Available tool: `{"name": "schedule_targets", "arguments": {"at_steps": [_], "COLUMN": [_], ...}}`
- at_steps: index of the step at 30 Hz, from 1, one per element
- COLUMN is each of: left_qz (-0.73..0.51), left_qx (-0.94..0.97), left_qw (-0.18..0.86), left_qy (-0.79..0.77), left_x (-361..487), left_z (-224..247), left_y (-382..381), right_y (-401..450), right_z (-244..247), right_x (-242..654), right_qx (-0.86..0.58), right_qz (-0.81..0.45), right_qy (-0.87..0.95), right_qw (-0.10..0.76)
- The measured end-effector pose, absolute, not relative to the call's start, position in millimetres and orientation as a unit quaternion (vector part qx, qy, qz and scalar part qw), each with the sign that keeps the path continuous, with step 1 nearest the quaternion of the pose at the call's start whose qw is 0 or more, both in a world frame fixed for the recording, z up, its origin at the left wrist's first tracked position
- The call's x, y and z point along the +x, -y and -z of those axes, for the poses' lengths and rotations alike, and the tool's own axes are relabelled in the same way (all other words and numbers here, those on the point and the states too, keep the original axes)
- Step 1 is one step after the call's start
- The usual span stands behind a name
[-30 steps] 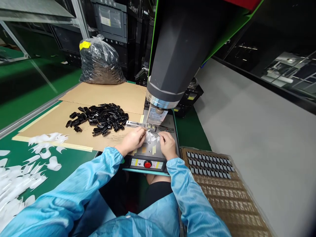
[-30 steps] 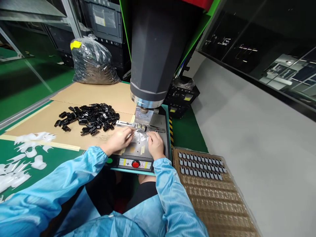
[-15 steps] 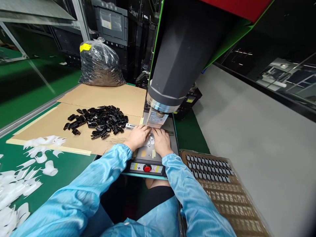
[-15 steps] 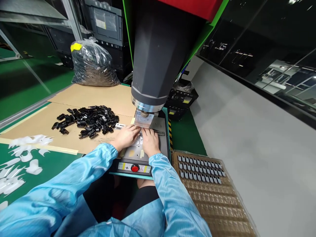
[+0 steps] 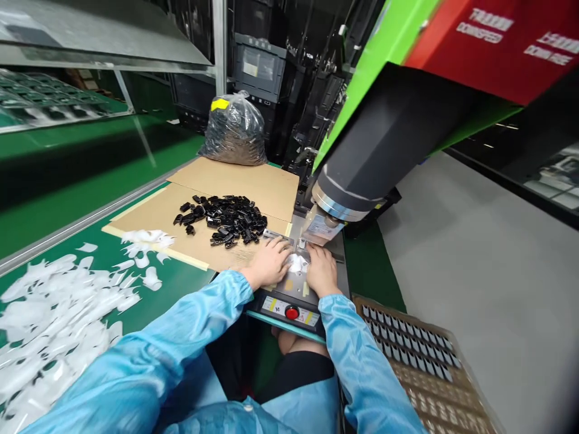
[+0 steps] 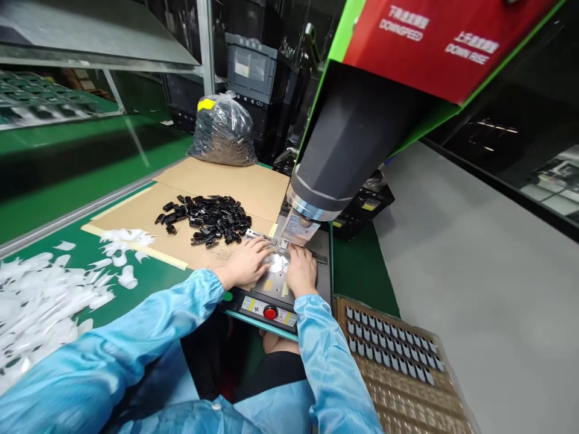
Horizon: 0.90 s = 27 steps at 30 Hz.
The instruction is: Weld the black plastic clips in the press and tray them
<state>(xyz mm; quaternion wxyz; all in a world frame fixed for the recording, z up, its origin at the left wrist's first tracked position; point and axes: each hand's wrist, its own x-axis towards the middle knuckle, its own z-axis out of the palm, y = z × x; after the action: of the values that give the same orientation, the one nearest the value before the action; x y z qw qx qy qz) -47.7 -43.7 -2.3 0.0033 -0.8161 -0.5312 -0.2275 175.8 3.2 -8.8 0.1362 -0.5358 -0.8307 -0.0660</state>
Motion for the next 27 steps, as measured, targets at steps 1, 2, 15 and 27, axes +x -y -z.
{"name": "schedule_targets", "arguments": {"at_steps": [1, 2, 15, 27], "left_qz": [0.232, 0.237, 0.197, 0.260], "left_qx": [-0.801, -0.779, -0.626, -0.648], "left_qw": [0.004, 0.005, 0.000, 0.013], "left_qy": [0.551, 0.580, 0.754, 0.716], "left_x": [-64, -81, -161, -145], "left_z": [3, 5, 28, 22], "left_y": [54, 64, 90, 100], "right_y": [-1, 1, -11, 9], "right_z": [9, 9, 16, 22], "right_x": [171, 165, -5, 82], "right_qx": [-0.536, -0.535, -0.498, -0.465], "right_qz": [0.067, 0.065, -0.005, -0.116], "right_qy": [0.828, 0.826, 0.860, 0.803], "right_qw": [0.149, 0.166, 0.108, 0.353]}}
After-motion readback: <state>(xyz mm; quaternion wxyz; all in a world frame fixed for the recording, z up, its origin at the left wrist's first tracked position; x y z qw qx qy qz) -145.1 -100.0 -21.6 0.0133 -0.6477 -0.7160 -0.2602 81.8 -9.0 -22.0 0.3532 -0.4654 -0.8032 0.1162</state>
